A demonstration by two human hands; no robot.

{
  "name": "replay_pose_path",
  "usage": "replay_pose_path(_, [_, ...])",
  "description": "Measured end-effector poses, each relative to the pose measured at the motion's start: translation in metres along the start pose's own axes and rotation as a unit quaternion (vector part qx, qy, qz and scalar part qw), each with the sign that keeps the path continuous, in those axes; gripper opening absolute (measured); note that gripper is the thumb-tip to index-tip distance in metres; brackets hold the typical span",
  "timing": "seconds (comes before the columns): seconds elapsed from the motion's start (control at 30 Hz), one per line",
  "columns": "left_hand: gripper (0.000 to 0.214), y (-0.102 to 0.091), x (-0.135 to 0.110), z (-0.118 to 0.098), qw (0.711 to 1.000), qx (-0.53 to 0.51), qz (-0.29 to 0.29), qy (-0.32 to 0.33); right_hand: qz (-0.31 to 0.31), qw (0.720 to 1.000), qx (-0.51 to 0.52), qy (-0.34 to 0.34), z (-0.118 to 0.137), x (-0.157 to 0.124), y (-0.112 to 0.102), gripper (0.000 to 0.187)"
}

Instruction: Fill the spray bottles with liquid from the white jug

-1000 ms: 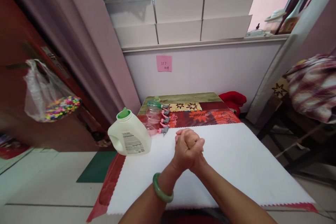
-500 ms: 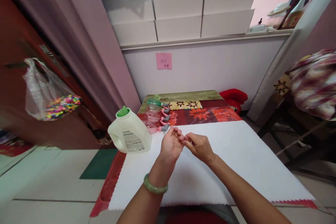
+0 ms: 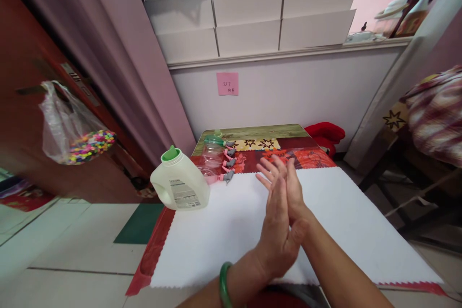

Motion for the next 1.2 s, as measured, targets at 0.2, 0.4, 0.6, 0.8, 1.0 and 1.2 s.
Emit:
replay_pose_path(0.2, [0.072, 0.013, 0.000, 0.007, 0.992, -0.058, 0.036, -0.105, -0.017, 0.989, -0.044, -0.139, 0.010, 0.005, -0.014, 0.076])
replay_pose_path(0.4, [0.063, -0.013, 0.047, 0.053, 0.973, -0.023, -0.129, -0.189, 0.002, 0.971, -0.167, -0.170, -0.028, -0.037, -0.010, 0.067])
replay_pose_path(0.6, [0.068, -0.064, 0.092, 0.047, 0.962, 0.027, -0.209, -0.175, 0.020, 0.947, -0.227, -0.227, 0.022, -0.014, 0.006, 0.078])
replay_pose_path(0.8, [0.090, -0.055, 0.115, 0.047, 0.964, 0.003, -0.109, -0.242, 0.077, 0.952, -0.281, -0.093, 0.035, 0.026, 0.035, 0.087])
replay_pose_path(1.0, [0.092, -0.046, 0.110, 0.059, 0.952, -0.003, -0.100, -0.290, 0.061, 0.955, -0.290, -0.022, 0.012, 0.031, 0.032, 0.087])
replay_pose_path(1.2, [0.093, -0.047, 0.111, 0.065, 0.947, 0.001, -0.093, -0.307, 0.061, 0.957, -0.283, -0.025, 0.011, 0.033, 0.030, 0.088])
Point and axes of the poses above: each hand's wrist, its own x-axis towards the middle knuckle, its own y-axis out of the palm, z = x × y, the point moved 5 cm from there along x, towards the middle knuckle, and after that the axes turned 13 degrees about -z, right-handed, at the moved point
